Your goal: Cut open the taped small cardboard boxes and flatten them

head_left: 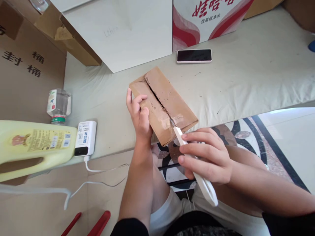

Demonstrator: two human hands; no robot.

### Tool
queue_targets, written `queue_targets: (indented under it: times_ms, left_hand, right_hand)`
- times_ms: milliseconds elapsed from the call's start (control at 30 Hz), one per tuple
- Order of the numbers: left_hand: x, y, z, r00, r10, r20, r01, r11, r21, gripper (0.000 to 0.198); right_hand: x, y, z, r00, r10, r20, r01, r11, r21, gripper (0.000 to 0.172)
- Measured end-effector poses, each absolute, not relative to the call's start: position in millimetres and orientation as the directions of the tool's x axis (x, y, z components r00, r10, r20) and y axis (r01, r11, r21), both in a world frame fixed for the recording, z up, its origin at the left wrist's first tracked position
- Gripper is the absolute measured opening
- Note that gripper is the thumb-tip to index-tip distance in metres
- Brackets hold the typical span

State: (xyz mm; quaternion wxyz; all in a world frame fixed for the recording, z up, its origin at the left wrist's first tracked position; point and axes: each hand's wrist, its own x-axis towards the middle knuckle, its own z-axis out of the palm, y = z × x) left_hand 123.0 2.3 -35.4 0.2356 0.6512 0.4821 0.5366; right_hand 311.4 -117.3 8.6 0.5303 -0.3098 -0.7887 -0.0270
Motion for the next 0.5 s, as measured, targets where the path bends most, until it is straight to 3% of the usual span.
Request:
queue_targets:
  times_ms: [500]
  left_hand:
    - [123.2, 3.0, -37.3, -0.045, 0.871, 0.489, 0.321, -0.450, 0.833, 0.034]
  right_hand:
    - [315.2, -117.7, 16.8, -0.146, 0.520, 0.841, 0.505, 0.771, -0.389, 0.020]
